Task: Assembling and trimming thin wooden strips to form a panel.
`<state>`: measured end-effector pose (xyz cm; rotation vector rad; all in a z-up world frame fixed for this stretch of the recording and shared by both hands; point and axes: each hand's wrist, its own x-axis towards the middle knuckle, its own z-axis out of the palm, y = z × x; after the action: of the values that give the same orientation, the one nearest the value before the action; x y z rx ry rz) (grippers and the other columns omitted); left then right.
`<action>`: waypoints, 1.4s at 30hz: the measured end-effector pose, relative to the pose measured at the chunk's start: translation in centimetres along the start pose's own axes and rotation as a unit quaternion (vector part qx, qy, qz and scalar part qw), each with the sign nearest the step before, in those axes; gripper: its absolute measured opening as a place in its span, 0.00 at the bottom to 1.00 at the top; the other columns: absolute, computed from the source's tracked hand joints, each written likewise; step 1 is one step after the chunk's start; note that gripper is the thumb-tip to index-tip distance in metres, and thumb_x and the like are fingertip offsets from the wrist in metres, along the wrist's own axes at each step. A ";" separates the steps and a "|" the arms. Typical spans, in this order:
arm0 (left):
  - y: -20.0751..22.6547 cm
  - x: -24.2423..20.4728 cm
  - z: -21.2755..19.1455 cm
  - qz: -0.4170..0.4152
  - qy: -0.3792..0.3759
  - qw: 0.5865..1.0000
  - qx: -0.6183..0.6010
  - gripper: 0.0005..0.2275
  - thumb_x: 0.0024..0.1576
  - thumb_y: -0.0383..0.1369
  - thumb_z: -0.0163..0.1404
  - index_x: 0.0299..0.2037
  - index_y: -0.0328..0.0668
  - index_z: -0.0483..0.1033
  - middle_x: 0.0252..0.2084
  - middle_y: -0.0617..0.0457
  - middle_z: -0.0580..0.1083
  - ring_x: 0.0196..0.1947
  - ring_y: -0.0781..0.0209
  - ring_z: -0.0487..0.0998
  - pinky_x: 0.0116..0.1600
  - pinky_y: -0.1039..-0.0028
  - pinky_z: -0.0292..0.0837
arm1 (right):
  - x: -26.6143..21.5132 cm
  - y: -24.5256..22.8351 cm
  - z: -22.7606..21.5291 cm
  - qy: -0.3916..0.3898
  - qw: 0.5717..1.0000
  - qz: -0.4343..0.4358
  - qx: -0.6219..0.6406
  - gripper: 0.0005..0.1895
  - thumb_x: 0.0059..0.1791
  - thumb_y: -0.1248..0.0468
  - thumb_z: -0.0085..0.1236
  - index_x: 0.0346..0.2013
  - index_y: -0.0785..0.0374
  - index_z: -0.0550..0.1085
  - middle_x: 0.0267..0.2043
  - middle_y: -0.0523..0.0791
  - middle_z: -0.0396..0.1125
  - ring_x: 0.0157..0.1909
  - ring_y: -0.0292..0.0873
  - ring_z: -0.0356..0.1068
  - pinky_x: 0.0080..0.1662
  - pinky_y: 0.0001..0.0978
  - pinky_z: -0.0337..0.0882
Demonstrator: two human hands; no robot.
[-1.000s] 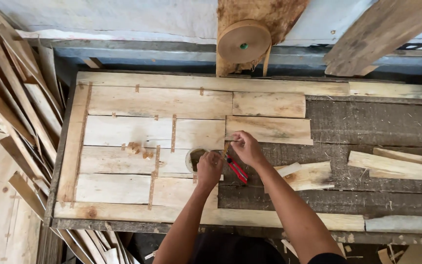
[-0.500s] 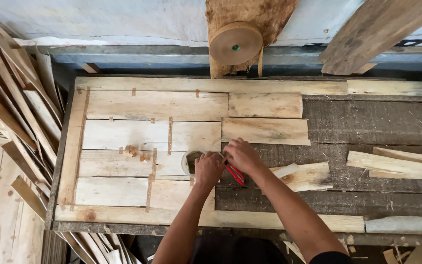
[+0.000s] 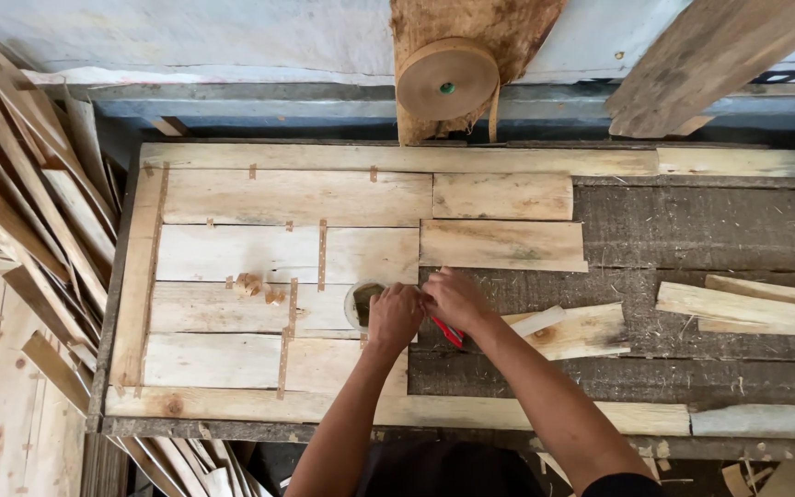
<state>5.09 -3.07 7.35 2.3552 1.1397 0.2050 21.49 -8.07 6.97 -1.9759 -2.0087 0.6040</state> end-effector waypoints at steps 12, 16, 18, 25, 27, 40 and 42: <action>-6.6 -2.2 3.3 -0.196 0.009 0.885 -0.423 0.12 0.57 0.38 0.59 0.33 0.33 0.82 0.27 0.51 0.80 0.28 0.70 0.77 0.34 0.74 0.71 | 2.5 2.1 11.5 0.056 0.767 0.237 0.594 0.10 0.52 0.61 0.62 0.40 0.66 0.80 0.37 0.41 0.76 0.38 0.32 0.69 0.42 0.28 0.69; -6.4 -2.8 1.4 -0.248 0.007 0.893 -0.375 0.13 0.57 0.39 0.59 0.32 0.34 0.82 0.26 0.49 0.79 0.26 0.66 0.76 0.33 0.71 0.71 | 2.8 -0.5 10.5 0.049 0.783 0.254 0.565 0.12 0.52 0.60 0.62 0.40 0.67 0.80 0.38 0.42 0.76 0.38 0.33 0.70 0.42 0.29 0.71; -7.4 -2.8 1.8 -0.246 0.015 0.912 -0.327 0.12 0.54 0.40 0.59 0.31 0.36 0.83 0.26 0.48 0.80 0.27 0.59 0.81 0.35 0.68 0.73 | 2.9 -2.2 9.1 0.049 0.856 0.262 0.444 0.16 0.51 0.57 0.62 0.46 0.65 0.78 0.36 0.43 0.73 0.36 0.36 0.70 0.39 0.33 0.71; -13.1 -1.1 5.0 -0.245 -0.105 0.954 -0.139 0.14 0.50 0.43 0.57 0.33 0.39 0.86 0.32 0.39 0.81 0.35 0.43 0.83 0.42 0.59 0.78 | 4.5 -2.1 11.5 0.068 0.905 0.275 0.317 0.24 0.51 0.54 0.61 0.58 0.62 0.71 0.36 0.46 0.71 0.36 0.43 0.71 0.38 0.40 0.73; -14.0 0.1 5.9 -0.314 -0.160 0.931 -0.091 0.21 0.49 0.49 0.61 0.34 0.34 0.84 0.36 0.37 0.80 0.41 0.43 0.82 0.45 0.58 0.79 | 4.9 -1.9 13.1 0.065 0.914 0.271 0.296 0.26 0.49 0.54 0.64 0.57 0.63 0.71 0.38 0.48 0.72 0.38 0.45 0.73 0.41 0.41 0.74; -14.7 1.7 7.6 -0.272 -0.209 0.939 -0.042 0.17 0.53 0.43 0.56 0.37 0.33 0.83 0.41 0.37 0.80 0.46 0.43 0.82 0.49 0.59 0.79 | 6.5 -2.6 15.5 0.067 0.941 0.272 0.188 0.40 0.31 0.53 0.80 0.48 0.65 0.67 0.46 0.55 0.72 0.50 0.58 0.72 0.50 0.46 0.73; -14.6 1.6 7.7 -0.268 -0.203 0.941 -0.037 0.18 0.56 0.44 0.55 0.36 0.31 0.82 0.41 0.35 0.79 0.46 0.42 0.81 0.49 0.58 0.79 | 6.6 -3.1 15.0 0.040 0.928 0.321 0.183 0.42 0.32 0.52 0.81 0.50 0.64 0.65 0.48 0.54 0.72 0.51 0.57 0.73 0.50 0.46 0.73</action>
<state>-1.34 2.81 -6.79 1.8129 1.4653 -0.4027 11.50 -3.11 -5.49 -2.3334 -1.0604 0.9316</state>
